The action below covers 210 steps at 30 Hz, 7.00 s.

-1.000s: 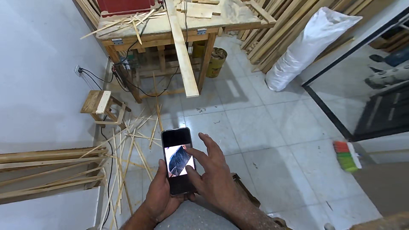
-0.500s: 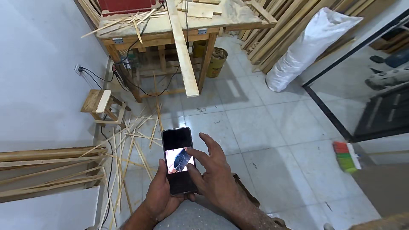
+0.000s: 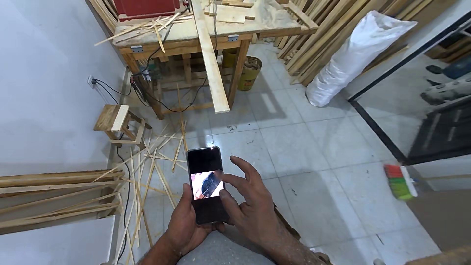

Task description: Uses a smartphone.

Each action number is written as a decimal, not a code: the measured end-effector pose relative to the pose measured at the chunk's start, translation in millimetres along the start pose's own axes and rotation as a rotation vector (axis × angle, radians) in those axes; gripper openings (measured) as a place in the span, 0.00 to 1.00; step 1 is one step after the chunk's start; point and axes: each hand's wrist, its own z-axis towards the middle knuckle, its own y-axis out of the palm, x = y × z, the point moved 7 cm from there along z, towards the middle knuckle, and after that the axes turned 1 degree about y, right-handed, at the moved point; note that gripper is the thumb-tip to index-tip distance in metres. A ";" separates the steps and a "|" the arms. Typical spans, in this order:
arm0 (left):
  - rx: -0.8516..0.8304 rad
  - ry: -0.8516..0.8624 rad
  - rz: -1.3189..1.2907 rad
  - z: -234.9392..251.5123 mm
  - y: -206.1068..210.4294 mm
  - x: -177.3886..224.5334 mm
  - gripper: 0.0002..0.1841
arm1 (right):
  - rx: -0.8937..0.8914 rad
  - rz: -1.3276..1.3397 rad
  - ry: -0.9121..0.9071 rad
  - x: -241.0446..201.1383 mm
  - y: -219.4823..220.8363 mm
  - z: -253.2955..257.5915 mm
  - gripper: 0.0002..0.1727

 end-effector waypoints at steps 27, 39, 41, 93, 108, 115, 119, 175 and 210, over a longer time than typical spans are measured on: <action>-0.037 -0.023 0.006 2.6 2.7 -1.0 0.41 | -0.018 0.210 0.094 9.7 -4.1 -2.2 0.13; -0.006 -0.023 -0.002 1.9 -0.3 -2.9 0.42 | -0.027 0.209 0.106 10.4 -3.1 -3.4 0.13; -0.023 -0.022 -0.015 2.1 -0.6 -3.2 0.41 | -0.029 0.207 0.102 10.1 -3.1 -3.2 0.13; -0.007 -0.021 0.045 2.8 4.0 -0.6 0.42 | -0.056 0.200 0.099 8.2 -3.1 -1.9 0.14; -0.013 -0.031 -0.003 3.4 -0.1 -3.3 0.42 | -0.068 0.190 0.124 11.8 -1.3 -2.7 0.14; -0.004 -0.030 -0.011 3.2 -2.5 -3.7 0.42 | -0.059 0.189 0.123 12.2 -0.5 -2.8 0.14; -0.002 -0.036 -0.011 3.1 -2.6 -4.1 0.42 | -0.067 0.185 0.126 12.6 -0.1 -3.5 0.14; 0.110 -0.048 0.047 2.1 -0.9 -2.7 0.41 | -0.238 -0.193 0.190 14.6 14.5 6.3 0.28; 0.064 -0.017 0.022 2.2 1.5 -5.2 0.40 | -0.216 -0.164 -0.005 -0.3 17.2 -1.1 0.16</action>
